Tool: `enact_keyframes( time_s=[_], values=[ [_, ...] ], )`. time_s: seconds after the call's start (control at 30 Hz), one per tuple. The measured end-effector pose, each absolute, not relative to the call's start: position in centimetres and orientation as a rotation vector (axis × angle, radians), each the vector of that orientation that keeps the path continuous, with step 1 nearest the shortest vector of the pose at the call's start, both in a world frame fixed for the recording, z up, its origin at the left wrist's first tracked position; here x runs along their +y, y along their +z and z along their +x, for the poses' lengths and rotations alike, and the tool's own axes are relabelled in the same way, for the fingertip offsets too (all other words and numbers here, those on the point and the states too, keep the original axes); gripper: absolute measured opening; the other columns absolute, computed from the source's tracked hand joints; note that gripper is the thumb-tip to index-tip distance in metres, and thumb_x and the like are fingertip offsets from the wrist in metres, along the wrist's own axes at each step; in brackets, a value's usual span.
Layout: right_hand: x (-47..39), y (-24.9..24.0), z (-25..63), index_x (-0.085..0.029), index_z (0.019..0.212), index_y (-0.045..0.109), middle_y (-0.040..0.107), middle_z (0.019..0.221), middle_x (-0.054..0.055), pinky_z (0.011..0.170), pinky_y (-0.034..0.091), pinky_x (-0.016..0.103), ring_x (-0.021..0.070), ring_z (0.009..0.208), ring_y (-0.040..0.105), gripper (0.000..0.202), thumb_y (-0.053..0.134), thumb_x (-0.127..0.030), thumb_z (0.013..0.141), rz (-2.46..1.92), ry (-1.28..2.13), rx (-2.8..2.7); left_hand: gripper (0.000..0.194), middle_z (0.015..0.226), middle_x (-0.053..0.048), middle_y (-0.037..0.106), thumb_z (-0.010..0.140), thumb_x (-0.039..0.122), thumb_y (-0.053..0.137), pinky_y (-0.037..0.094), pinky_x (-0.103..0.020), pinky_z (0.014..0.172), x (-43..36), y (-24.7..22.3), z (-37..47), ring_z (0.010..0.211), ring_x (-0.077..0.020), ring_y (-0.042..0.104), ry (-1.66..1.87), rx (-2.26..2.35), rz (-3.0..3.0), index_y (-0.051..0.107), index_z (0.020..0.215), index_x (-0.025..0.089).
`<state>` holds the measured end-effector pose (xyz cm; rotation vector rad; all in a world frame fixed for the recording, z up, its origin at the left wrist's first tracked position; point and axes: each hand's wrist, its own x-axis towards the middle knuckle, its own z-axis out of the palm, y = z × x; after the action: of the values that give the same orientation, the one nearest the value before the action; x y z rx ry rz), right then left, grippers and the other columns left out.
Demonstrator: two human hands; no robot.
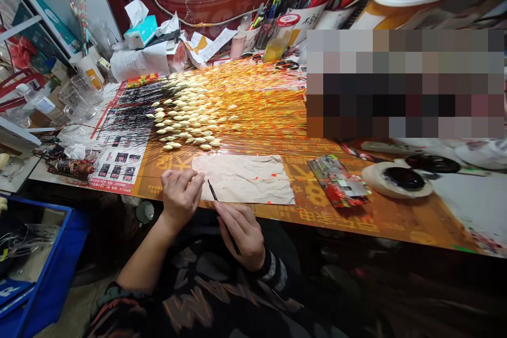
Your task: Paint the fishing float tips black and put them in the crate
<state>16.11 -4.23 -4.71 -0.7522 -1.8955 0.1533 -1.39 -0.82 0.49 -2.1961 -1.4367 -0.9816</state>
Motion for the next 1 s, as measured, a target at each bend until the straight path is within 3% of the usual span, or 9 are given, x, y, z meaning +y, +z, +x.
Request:
enact_keyframes(
  time_s=[0.5,1.0],
  values=[
    [-4.2,-4.37,16.15,-0.018,0.147,0.041,0.07,0.112,0.013,0.076,0.056,0.038,0.0232,0.094,0.066,0.063,0.056,-0.002,0.088,-0.72,0.148,-1.897,0.023,0.102,-0.008,0.073,0.092,0.02,0.059,0.039,-0.039,0.09,-0.99,0.17,-1.89,0.092,-0.0195,0.064,-0.981,-1.472,-2.18,0.066,0.114,0.021],
    [-4.07,-4.3,15.41,-0.019,0.148,0.04,0.07,0.114,0.012,0.079,0.056,0.037,0.023,0.098,0.065,0.064,0.056,-0.001,0.089,-0.743,0.146,-1.916,0.026,0.103,-0.007,0.073,0.091,0.018,0.06,0.039,-0.038,0.09,-1.08,0.09,-1.94,0.092,-0.0195,0.063,-0.973,-1.464,-2.184,0.064,0.116,0.02]
  ],
)
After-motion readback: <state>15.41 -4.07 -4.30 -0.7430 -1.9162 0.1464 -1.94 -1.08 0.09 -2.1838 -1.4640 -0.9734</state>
